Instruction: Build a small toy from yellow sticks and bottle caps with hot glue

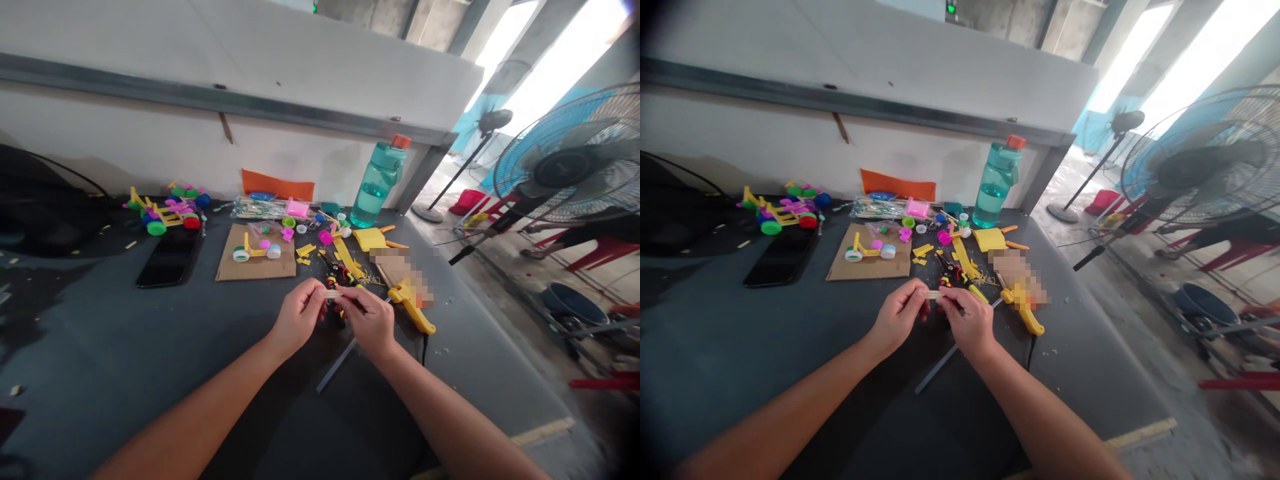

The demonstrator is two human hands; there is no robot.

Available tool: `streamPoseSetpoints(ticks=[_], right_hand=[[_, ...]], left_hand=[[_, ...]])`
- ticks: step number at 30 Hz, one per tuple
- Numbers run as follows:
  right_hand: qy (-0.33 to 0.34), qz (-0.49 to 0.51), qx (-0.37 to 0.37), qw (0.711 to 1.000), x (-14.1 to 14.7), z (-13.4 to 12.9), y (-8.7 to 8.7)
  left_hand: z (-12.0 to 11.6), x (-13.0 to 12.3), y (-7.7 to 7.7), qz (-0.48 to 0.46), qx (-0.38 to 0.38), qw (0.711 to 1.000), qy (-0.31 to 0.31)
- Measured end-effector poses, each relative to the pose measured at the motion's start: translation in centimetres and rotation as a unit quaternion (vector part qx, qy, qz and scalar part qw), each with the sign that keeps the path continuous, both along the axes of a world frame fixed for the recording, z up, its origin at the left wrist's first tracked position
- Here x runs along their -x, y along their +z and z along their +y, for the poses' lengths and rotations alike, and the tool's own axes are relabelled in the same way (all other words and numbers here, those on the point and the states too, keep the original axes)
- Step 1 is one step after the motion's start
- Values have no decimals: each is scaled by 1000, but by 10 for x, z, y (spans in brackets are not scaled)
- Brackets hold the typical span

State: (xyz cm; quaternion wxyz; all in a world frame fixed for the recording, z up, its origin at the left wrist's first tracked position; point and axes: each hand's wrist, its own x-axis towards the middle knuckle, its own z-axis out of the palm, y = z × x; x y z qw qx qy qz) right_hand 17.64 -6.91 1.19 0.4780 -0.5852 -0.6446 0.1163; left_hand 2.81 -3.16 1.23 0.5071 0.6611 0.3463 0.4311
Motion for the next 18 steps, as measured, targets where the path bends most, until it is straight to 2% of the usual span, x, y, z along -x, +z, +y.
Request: streamPoseSetpoints(ticks=[18], right_hand=[[15,17,7,1000,-2,-1,0]], left_hand=[[1,0,1,-15,9,1000,-9]])
